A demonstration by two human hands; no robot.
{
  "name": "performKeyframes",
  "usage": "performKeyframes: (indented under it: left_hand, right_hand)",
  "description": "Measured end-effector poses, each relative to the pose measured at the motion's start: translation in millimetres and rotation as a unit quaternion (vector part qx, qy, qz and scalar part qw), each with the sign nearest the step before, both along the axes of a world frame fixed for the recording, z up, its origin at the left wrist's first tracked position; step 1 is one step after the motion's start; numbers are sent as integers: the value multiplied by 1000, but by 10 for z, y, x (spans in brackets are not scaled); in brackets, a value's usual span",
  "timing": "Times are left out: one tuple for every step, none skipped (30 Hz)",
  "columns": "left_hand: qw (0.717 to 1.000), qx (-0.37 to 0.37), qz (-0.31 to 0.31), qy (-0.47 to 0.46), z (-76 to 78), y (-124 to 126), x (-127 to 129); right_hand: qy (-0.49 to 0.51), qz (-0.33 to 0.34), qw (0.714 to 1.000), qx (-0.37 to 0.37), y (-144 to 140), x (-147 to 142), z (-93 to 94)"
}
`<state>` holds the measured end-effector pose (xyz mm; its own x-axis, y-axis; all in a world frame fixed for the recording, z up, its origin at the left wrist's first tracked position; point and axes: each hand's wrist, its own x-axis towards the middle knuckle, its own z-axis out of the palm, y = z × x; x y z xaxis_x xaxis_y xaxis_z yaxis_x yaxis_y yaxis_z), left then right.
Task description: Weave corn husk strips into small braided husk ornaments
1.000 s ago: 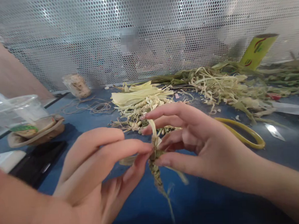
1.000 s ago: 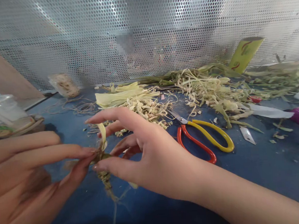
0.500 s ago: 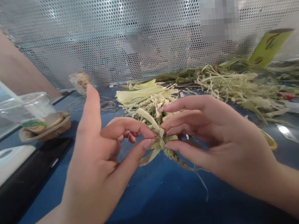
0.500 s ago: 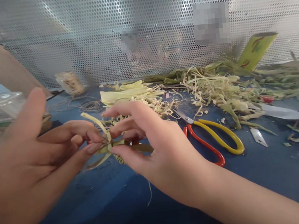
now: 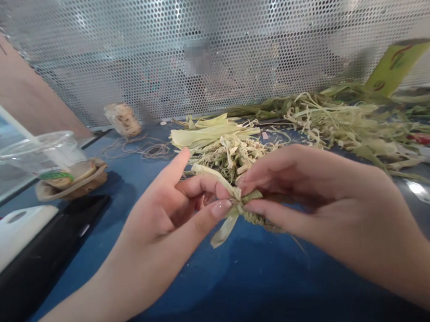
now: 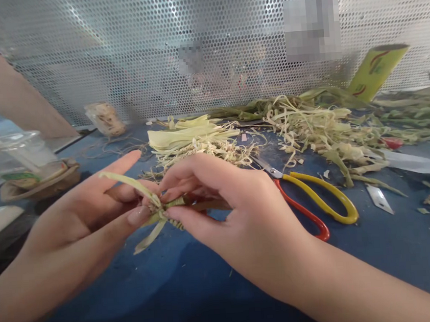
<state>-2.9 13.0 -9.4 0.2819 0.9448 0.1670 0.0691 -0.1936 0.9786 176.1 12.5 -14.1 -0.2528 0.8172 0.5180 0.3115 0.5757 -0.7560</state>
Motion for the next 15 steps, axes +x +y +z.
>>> performKeyframes:
  left_hand:
    - [1000,3,9,-10,-9,6,6]
    - [999,7,22,-23,-21,11,14]
    - [999,9,37,-35,-35,14,22]
    - [997,13,52,-47,-50,15,30]
    - [996,14,64,-56,-65,13,36]
    - [996,13,72,-59,-78,9,42]
    - [995,14,75,-57,-87,4,46]
    - [996,14,75,-54,-92,-2,50]
    - [996,14,74,-47,-93,-8,52]
    - [996,16,75,-36,-91,-13,53]
    - [996,19,79,-21,-86,-18,54]
    - [996,27,86,-5,-79,-23,55]
    - [995,39,95,12,-71,-27,55]
    - [993,54,105,26,-63,-32,56]
    - [990,71,114,39,-54,-37,59]
  right_hand:
    - [12,0,1000,-7,1,-6,3]
    - [23,3,1000,-11,2,-13,3]
    - [32,8,999,-14,3,-20,3]
    - [38,13,999,-18,6,-26,2]
    - [41,16,999,-23,8,-30,0]
    - [43,15,999,-29,11,-34,-2]
    - [44,11,998,-34,13,-36,-6]
    - [44,6,998,-38,15,-36,-10]
    - [43,1,998,-40,15,-36,-15]
    - [43,-3,998,-39,15,-35,-21]
    - [42,-6,998,-37,14,-35,-26]
    - [40,-7,998,-37,13,-34,-30]
    - [39,-9,999,-36,11,-33,-33]
    - [40,-11,999,-35,8,-32,-34]
    - [40,-14,998,-35,6,-32,-34]
